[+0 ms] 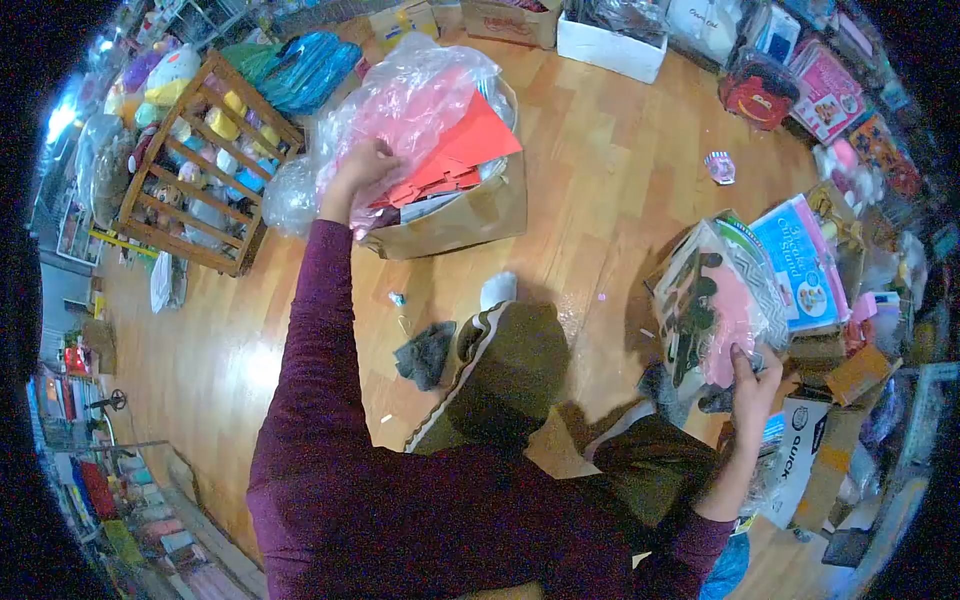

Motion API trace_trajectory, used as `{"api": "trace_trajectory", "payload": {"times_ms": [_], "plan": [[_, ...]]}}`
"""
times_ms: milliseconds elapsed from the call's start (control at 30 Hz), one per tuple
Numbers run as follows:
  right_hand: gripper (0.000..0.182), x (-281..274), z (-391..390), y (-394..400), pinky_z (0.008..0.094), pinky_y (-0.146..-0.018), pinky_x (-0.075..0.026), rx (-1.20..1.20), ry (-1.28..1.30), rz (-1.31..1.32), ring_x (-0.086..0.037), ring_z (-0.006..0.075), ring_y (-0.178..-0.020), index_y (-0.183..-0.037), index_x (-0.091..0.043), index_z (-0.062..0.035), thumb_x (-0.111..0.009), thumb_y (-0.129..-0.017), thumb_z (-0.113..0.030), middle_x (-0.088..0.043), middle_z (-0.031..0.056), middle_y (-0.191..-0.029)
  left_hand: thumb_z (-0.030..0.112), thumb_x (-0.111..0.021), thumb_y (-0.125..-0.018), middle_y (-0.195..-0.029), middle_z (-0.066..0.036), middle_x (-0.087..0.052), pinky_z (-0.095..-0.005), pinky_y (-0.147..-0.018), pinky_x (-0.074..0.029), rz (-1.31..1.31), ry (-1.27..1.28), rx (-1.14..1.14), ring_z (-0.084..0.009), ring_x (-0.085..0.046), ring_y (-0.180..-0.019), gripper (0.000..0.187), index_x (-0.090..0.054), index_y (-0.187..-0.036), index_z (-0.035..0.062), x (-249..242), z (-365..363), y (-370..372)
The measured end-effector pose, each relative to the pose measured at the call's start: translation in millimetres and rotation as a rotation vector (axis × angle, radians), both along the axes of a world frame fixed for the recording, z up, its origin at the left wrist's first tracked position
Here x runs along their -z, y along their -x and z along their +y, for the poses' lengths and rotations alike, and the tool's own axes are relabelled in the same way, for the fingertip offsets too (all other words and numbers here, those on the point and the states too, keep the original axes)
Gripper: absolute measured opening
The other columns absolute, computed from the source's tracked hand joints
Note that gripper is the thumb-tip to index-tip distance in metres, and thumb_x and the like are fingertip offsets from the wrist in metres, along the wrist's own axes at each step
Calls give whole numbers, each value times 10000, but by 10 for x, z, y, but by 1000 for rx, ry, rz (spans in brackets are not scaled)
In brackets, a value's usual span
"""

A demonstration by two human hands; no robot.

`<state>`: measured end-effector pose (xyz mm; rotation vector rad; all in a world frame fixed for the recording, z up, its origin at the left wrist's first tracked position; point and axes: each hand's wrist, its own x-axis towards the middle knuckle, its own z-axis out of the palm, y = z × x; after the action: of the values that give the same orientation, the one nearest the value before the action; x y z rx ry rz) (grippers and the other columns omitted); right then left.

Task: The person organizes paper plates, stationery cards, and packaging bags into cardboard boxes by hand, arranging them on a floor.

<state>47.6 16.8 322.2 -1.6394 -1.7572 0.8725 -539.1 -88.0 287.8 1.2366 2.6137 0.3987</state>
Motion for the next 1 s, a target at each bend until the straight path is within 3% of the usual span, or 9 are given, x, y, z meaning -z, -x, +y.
{"api": "trace_trajectory", "payload": {"times_ms": [33, 100, 233, 333, 500, 600, 733, 833, 1000], "plan": [[441, -25, -26, 42, 272, -826, -359, 41, -2, -8, -454, 183, -937, -1067, -450, 73, -625, -752, -181, -473, 143, -1033, 367, -628, -678, -807, -194, -595, -381, -648, -461, -230, -7, -52, -294, -588, -767, 407, -594, -820, -12, -144, -27, -20], [432, 20, 22, -13, 273, -819, -361, 16, 42, 42, -452, 185, -935, -1064, -454, 70, -625, -750, -172, -467, 145, -1041, 383, -623, -686, -804, -181, -600, -360, -650, -460, -222, 3, -97, -264, -597, -758, 457, -572, -928, -2, -313, -122, -53], [424, -56, -53, 98, 273, -805, -362, -8, -38, -2, -454, 180, -910, -1068, -453, 72, -616, -753, -161, -467, 136, -1024, 432, -650, -645, -1110, -207, -488, -401, -849, -385, 265, -248, 56, -298, -472, -1040, 620, -472, -1137, 100, -277, -229, -8], [432, 0, -5, 39, 272, -809, -356, -22, 21, 88, -450, 180, -913, -1079, -449, 71, -612, -754, -163, -464, 136, -1022, 460, -698, -561, -1327, -146, -231, -549, -965, -177, 258, 208, 173, -360, -191, -1227, 880, -263, -1282, 204, -218, -269, -279], [421, 54, -36, 43, 260, -783, -366, 69, -12, 86, -457, 163, -897, -1059, -447, 55, -615, -746, -170, -482, 113, -1010, 372, -681, -606, -1308, -164, -282, -487, -957, -250, 325, 288, 179, -335, -265, -1205, 773, -326, -1261, 166, 13, -379, -229], [444, 107, 1, -9, 258, -780, -368, 46, -17, 63, -456, 163, -893, -1081, -429, 54, -615, -744, -167, -482, 113, -1002, 195, -500, -795, -953, -142, -570, -314, -764, -449, 164, -242, 301, -236, -559, -916, 297, -527, -1062, 68, 132, -486, 139], [525, 110, 0, -29, 277, -805, -362, 78, 50, 190, -458, 186, -903, -1113, -403, 90, -633, -727, -183, -457, 137, -1027, 211, -412, -843, -993, -155, -560, -348, -731, -455, -316, -426, -22, -253, -541, -924, 313, -505, -1077, 26, -326, -784, 395], [549, 140, 29, -53, 283, -811, -363, 69, 39, 162, -459, 188, -908, -1120, -386, 96, -636, -722, -188, -458, 142, -1034, 328, -265, -893, -965, -162, -528, -430, -674, -472, -963, -1148, -309, -308, -533, -897, 407, -474, -1025, 5, -518, -1032, 583], [520, 284, 196, -193, 283, -809, -359, -32, 38, 155, -461, 197, -913, -1101, -430, 78, -636, -712, -199, -478, 128, -1029, 272, -312, -883, -1053, -188, -485, -500, -733, -464, -976, -1650, -353, -364, -515, -931, 341, -404, -1062, -4, -795, -1295, 407]]}}
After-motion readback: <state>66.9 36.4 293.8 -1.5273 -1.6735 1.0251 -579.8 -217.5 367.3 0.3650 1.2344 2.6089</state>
